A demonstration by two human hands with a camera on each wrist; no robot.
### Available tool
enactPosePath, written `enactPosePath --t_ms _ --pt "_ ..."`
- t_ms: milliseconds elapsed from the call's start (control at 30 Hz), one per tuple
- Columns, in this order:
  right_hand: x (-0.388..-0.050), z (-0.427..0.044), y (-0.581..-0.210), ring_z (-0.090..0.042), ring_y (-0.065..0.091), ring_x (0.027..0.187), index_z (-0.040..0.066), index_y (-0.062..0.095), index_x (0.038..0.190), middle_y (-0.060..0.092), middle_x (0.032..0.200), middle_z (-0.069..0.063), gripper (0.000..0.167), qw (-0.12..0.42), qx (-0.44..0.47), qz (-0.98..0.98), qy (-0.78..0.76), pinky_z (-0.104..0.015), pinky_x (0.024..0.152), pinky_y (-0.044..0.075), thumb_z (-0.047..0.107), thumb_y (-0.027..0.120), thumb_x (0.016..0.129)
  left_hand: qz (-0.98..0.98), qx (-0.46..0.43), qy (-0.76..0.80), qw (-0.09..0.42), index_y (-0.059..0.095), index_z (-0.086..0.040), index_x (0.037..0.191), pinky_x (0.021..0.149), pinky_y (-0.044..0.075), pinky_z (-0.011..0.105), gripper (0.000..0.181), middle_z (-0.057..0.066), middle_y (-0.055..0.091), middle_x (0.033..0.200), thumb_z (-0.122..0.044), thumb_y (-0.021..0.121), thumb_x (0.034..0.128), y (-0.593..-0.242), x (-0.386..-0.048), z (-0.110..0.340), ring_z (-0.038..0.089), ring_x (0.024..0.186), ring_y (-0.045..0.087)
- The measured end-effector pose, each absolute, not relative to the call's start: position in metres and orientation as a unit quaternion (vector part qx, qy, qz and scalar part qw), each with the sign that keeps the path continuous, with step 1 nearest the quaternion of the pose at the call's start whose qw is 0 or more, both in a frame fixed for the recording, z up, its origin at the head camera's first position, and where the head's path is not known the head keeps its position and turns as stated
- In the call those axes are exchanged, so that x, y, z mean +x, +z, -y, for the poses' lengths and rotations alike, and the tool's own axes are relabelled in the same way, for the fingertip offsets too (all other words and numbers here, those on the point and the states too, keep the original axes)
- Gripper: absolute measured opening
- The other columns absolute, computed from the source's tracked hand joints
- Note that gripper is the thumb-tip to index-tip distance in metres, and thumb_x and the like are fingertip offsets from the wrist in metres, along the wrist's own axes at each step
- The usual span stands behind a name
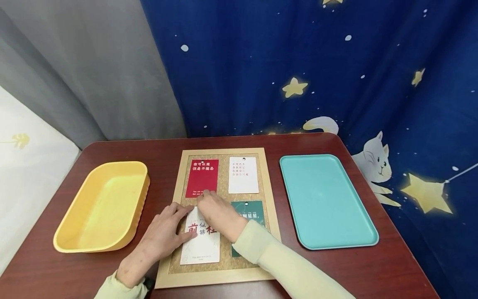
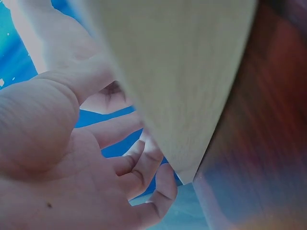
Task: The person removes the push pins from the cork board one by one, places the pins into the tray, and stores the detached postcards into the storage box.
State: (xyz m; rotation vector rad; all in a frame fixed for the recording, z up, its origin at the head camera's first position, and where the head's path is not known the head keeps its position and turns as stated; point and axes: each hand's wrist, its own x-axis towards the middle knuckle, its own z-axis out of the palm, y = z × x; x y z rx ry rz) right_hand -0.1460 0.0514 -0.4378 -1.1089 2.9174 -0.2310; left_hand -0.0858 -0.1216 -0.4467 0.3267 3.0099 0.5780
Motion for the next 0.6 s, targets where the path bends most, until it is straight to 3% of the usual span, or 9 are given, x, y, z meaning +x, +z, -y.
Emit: enactPosePath --t_ms 167,433,600 --pt "-0.1469 -0.0503 -0.4365 -0.009 0.054 0.078 0.004 0.074 0.11 0.068 0.095 -0.006 0.014 0.013 -0.36 -0.929 -0.084 -0.016 0.068 0.05 0.011 0.069 0.099 -0.976 0.108 0.186 0.025 0.065 -0.01 0.138 0.081 0.042 0.036 0.066 0.009 0.06 0.12 -0.033 0.089 0.0817 -0.4474 -0.0855 0.1221 0.025 0.109 0.056" --pt "-0.1551 -0.05 -0.4373 -0.009 0.051 0.075 0.005 0.072 0.108 0.066 0.091 -0.004 0.017 0.087 -0.339 -0.925 -0.145 -0.016 0.062 0.046 0.006 0.075 0.091 -0.976 0.107 0.187 0.027 0.065 -0.009 0.139 0.084 0.044 0.039 0.066 0.01 0.06 0.123 -0.034 0.088 0.0822 -0.4484 -0.0849 0.1218 0.026 0.113 0.056" --pt "-0.1553 -0.0498 -0.437 -0.01 0.051 0.073 0.005 0.071 0.104 0.064 0.088 -0.003 0.014 0.091 -0.334 -0.925 -0.156 -0.017 0.061 0.045 0.004 0.074 0.091 -0.976 0.108 0.186 0.025 0.064 -0.009 0.139 0.086 0.045 0.041 0.066 0.01 0.06 0.124 -0.034 0.088 0.0823 -0.448 -0.0852 0.1222 0.027 0.114 0.056"
